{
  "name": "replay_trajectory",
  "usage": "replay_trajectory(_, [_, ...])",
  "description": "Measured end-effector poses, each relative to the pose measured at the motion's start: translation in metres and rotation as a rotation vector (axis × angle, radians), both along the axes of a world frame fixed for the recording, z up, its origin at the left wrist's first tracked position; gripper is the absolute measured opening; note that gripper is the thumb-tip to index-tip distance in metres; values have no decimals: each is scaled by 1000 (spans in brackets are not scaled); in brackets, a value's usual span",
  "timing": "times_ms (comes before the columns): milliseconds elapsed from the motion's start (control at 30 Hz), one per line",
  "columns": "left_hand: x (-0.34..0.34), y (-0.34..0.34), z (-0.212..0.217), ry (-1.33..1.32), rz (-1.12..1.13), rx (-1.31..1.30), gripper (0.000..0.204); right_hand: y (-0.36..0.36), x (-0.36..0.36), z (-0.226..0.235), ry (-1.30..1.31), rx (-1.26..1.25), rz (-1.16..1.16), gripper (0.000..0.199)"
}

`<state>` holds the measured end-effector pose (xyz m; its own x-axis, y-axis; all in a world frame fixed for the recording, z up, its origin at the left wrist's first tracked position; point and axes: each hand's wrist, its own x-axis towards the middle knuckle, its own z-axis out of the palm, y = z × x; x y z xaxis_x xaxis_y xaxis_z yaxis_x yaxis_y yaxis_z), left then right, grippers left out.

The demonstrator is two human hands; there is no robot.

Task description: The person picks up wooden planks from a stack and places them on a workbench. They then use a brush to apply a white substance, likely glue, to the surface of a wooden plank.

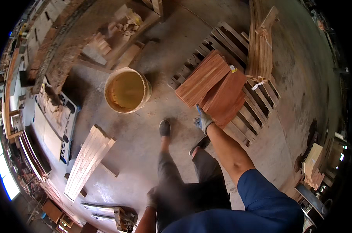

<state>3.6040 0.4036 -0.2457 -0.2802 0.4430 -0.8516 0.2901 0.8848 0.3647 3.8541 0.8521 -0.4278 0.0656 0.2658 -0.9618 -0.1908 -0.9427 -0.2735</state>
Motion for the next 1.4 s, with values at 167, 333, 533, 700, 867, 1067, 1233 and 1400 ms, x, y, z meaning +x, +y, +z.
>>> replay_trajectory(167, [-34, 12, 0, 91, -328, 176, 23, 18, -13, -66, 91, -99, -260, 80])
replay_trajectory(333, [-45, 28, 11, 158, -530, 186, 26, 35, -50, -85, 131, -108, -477, 75])
replay_trajectory(533, [-72, 24, -6, 42, -450, 116, 27, 29, -32, -115, 299, 208, -444, 87])
replay_trajectory(700, [-39, 73, 25, 46, 92, 1, 30, 24, -28, -72, 329, 125, -369, 84])
replay_trajectory(867, [-66, 46, 2, -50, -29, -31, 34, 13, -7, 21, 320, 72, -303, 81])
replay_trajectory(1067, [-52, 73, 40, -83, 289, -68, 38, -31, -5, 96, 170, 22, -263, 74])
replay_trajectory(1233, [-28, -27, 2, -88, 478, 63, 26, -50, 15, 161, -3, -7, 115, 69])
replay_trajectory(1400, [32, -75, 52, 259, 268, 192, 39, -120, 26, 242, -40, -108, 604, 74])
